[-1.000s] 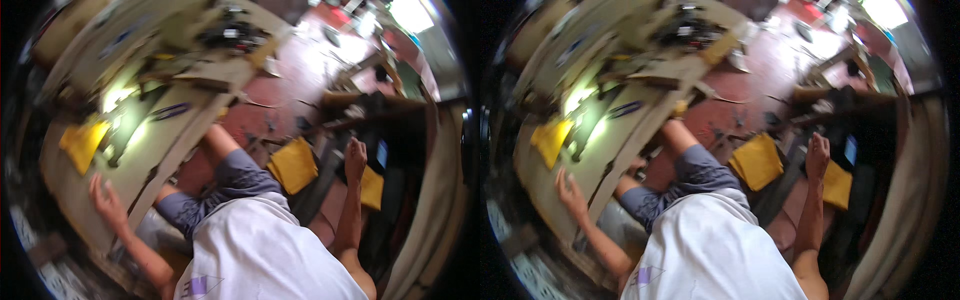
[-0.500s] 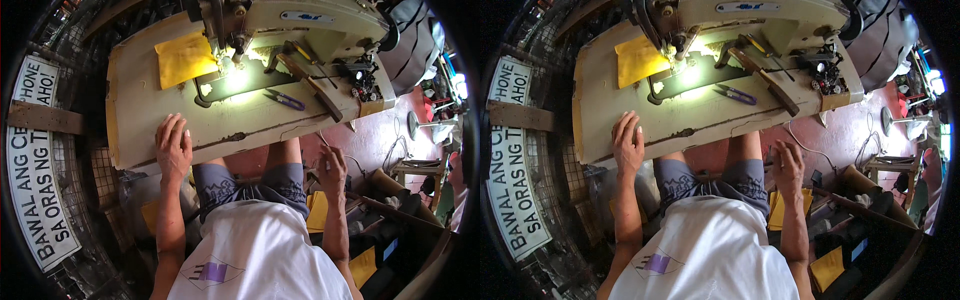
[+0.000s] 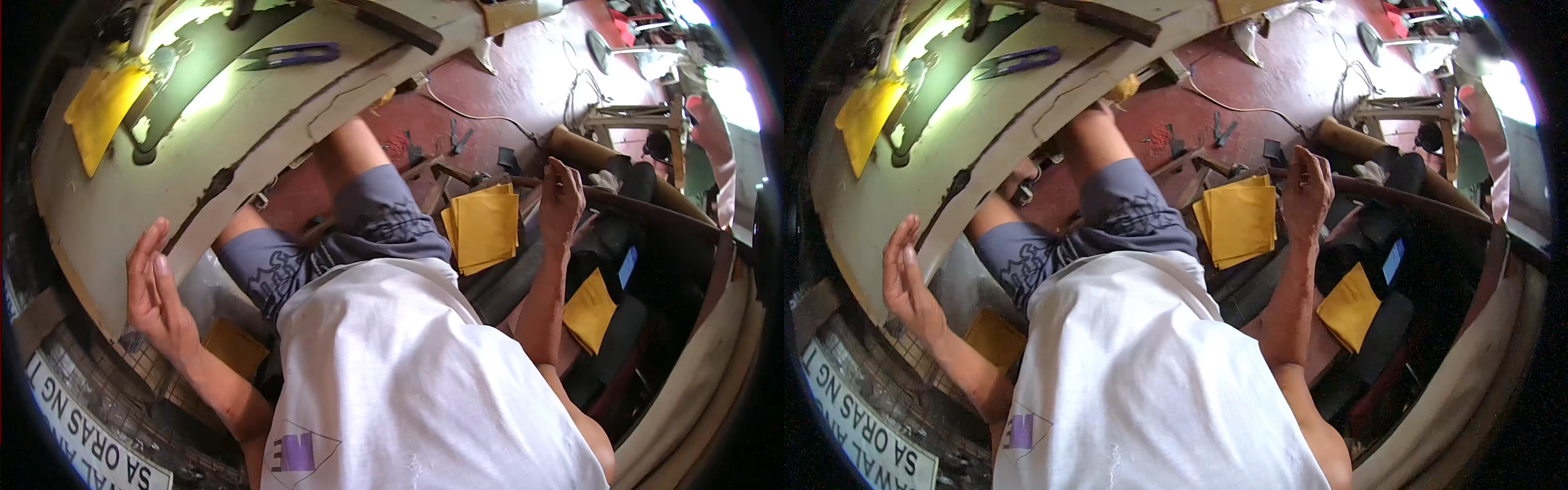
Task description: Sewing and assembling small yellow fabric pouches using an industrial sewing machine and hammer.
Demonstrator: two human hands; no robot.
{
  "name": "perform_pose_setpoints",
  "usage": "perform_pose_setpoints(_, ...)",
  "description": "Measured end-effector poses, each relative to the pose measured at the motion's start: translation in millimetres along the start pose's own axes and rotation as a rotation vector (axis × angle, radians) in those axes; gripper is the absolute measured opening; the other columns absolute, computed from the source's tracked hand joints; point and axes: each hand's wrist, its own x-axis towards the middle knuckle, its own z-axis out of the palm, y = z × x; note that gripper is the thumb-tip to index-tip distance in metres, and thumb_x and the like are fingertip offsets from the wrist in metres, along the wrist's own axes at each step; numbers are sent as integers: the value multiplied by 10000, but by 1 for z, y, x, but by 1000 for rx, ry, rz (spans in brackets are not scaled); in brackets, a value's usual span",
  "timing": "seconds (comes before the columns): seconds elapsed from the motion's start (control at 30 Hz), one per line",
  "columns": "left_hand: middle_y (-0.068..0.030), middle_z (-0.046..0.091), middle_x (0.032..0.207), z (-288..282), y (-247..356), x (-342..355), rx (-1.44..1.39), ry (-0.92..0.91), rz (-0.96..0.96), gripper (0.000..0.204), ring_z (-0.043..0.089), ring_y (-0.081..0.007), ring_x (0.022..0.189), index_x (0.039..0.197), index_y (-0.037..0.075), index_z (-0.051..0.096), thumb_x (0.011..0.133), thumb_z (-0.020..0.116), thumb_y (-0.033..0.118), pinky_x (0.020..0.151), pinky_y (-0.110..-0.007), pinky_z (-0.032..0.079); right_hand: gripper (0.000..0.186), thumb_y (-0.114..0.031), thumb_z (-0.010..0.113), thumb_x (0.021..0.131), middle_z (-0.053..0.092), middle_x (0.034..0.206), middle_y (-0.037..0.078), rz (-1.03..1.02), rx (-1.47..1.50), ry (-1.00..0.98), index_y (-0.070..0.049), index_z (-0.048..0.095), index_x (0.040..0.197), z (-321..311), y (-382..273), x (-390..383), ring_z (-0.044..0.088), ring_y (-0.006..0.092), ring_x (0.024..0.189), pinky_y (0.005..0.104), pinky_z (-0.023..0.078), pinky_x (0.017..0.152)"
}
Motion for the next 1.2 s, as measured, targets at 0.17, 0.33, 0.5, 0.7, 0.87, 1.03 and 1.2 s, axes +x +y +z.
perform_pose_setpoints(0.17,-211,668,1148,16,65,12,-87,-283,367,275,664,-323,1055,1193,-44,618,999,521,125,960,-459,519,157,-70,635,946,655,977,137,-2,-37,-13,-27,687,1087,-2,22,-8,679,273,853,359,538,725)
perform_pose_setpoints(0.33,-163,662,1010,25,121,27,-458,-589,776,196,685,-310,910,1016,17,641,912,626,181,873,-446,556,209,-147,581,974,634,1009,211,-64,-12,-76,3,670,1088,1,28,-16,625,385,916,449,516,788)
perform_pose_setpoints(0.5,-127,712,945,30,183,-1,-382,-430,594,142,719,-290,872,1008,2,630,912,641,105,836,-449,580,158,-68,618,952,653,977,152,4,63,-168,-25,681,1091,30,25,-8,670,297,853,362,532,724)
perform_pose_setpoints(0.7,-173,686,816,47,166,8,-499,-176,684,220,714,-318,776,978,-13,586,803,709,34,783,-491,573,172,-55,604,953,654,999,145,-23,73,-217,-14,673,1105,36,-5,10,664,281,847,354,530,739)
perform_pose_setpoints(0.87,-173,689,864,34,158,-16,-501,-160,696,152,703,-326,836,903,-22,636,811,719,66,775,-484,568,171,-42,612,945,661,986,140,-172,138,-200,-22,682,1100,46,-41,22,658,267,828,345,530,733)
perform_pose_setpoints(1.03,-146,689,970,26,128,-17,-392,-257,751,112,689,-287,884,960,-15,650,884,658,66,818,-434,556,196,4,613,946,699,990,110,-268,236,-187,-2,698,1122,55,-112,23,670,193,872,311,536,787)
perform_pose_setpoints(1.2,-153,642,1051,51,41,-81,-152,-323,255,252,631,-327,985,1055,-6,622,866,650,158,900,-449,507,196,4,635,936,685,1032,125,-646,428,-203,-27,714,1113,67,-205,24,665,231,920,337,535,833)
